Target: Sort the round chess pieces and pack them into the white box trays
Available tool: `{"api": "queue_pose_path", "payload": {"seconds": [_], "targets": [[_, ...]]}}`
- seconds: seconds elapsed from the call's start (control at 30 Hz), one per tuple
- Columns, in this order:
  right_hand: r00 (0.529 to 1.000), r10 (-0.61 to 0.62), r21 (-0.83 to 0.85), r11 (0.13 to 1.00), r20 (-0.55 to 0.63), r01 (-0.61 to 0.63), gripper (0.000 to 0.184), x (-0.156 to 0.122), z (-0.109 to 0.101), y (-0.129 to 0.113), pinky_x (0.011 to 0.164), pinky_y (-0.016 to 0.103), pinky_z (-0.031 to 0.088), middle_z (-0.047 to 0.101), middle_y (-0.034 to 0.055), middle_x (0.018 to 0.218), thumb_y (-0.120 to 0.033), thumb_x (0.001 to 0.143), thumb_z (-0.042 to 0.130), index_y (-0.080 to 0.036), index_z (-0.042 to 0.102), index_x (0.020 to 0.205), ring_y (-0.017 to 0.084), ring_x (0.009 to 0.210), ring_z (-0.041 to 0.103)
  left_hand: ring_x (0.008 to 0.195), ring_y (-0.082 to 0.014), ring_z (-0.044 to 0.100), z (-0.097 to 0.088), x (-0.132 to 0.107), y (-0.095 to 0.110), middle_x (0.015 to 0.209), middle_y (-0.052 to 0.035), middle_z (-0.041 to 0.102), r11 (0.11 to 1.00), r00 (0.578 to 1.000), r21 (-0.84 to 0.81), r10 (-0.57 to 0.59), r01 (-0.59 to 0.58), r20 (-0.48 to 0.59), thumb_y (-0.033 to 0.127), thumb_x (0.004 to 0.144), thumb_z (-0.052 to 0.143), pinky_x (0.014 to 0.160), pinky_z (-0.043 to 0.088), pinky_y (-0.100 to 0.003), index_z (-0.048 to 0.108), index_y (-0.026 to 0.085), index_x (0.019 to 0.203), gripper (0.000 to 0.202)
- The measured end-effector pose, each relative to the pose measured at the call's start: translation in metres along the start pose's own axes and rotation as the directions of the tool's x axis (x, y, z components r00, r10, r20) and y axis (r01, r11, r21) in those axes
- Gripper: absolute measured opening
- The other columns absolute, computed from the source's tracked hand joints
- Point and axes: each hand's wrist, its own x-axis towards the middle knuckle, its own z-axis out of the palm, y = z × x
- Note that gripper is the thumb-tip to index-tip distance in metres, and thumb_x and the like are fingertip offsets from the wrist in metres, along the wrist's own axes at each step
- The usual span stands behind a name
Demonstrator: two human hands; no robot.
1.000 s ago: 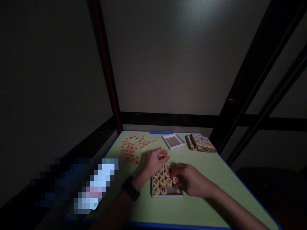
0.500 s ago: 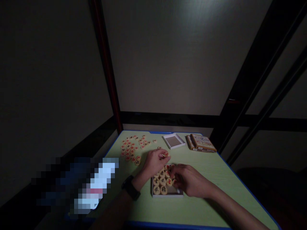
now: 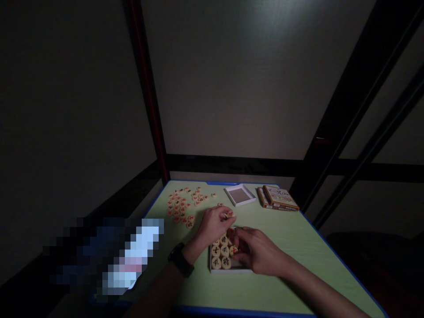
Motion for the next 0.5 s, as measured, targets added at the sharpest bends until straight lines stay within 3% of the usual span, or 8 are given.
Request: {"api": "queue_pose_path", "payload": {"seconds": [0.3, 0.5], "targets": [[0.999, 0.025, 0.007, 1.000, 0.035, -0.025, 0.032, -0.0021, -0.0047, 0.0004, 0.062, 0.024, 0.031, 0.054, -0.0041, 0.077, -0.008, 0.062, 0.063, -0.024, 0.044, 0.083, 0.014, 0.066, 0.047, 0.063, -0.0144, 0.068, -0.0004, 0.0004, -0.0002, 0.075, -0.0013, 0.076, 1.000, 1.000, -0.001, 0.006, -0.006, 0.006, 0.020, 0.073, 0.070, 0.064, 0.055, -0.023, 0.074, 0.018, 0.083, 0.011], [0.999, -0.025, -0.078, 0.997, 0.033, 0.028, 0.031, -0.0007, -0.0023, -0.0045, 0.062, 0.026, 0.028, 0.052, -0.0027, 0.075, -0.006, 0.061, 0.053, -0.025, 0.036, 0.079, 0.015, 0.066, 0.046, 0.065, -0.0150, 0.069, -0.0012, 0.0003, 0.0021, 0.076, -0.0016, 0.076, 1.000, 1.000, 0.010, 0.012, -0.012, 0.008, 0.019, 0.073, 0.071, 0.064, 0.055, -0.023, 0.074, 0.018, 0.083, 0.010]]}}
